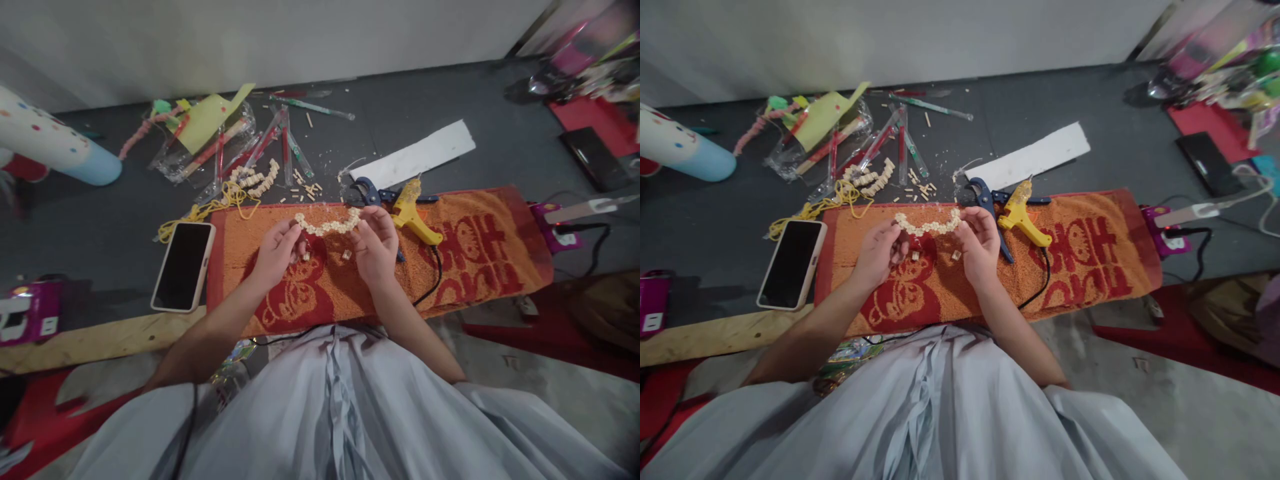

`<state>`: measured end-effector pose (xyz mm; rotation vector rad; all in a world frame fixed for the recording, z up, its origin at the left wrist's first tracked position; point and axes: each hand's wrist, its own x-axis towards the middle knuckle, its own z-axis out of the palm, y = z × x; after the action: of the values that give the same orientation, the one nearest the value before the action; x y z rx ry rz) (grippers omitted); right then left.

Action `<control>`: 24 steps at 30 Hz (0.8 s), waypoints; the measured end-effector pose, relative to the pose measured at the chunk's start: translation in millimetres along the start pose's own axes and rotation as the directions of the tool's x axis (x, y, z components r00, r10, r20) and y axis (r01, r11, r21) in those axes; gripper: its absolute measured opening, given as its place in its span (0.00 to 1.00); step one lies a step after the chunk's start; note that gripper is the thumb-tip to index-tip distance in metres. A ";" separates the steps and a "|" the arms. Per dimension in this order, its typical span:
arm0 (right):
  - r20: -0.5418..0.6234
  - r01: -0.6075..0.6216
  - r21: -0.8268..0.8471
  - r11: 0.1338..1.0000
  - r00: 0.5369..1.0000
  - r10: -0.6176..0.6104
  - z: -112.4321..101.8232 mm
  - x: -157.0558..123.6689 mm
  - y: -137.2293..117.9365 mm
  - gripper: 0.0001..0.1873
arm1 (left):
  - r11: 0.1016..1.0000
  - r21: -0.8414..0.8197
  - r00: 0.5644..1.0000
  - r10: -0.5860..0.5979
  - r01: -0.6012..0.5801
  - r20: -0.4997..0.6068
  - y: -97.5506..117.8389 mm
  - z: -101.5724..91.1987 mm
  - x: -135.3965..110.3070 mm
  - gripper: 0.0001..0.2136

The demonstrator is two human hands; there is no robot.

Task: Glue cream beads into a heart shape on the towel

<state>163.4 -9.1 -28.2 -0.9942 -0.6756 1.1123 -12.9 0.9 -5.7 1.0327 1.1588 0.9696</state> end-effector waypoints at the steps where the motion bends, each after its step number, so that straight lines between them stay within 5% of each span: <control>1: 0.007 -0.001 -0.006 1.000 1.000 0.001 -0.3 -0.2 -0.2 0.15 | 1.000 0.000 1.000 0.001 -0.001 0.003 -0.2 0.0 0.0 0.17; 24: 0.048 0.042 0.011 0.999 0.998 -0.042 -1.3 0.1 4.0 0.13 | 0.998 -0.063 1.000 0.010 -0.012 -0.018 2.4 -1.0 2.3 0.20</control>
<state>162.9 -8.9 -32.4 -0.9434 -0.7257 1.1046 -13.8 3.9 -4.1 0.9827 1.1307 1.0195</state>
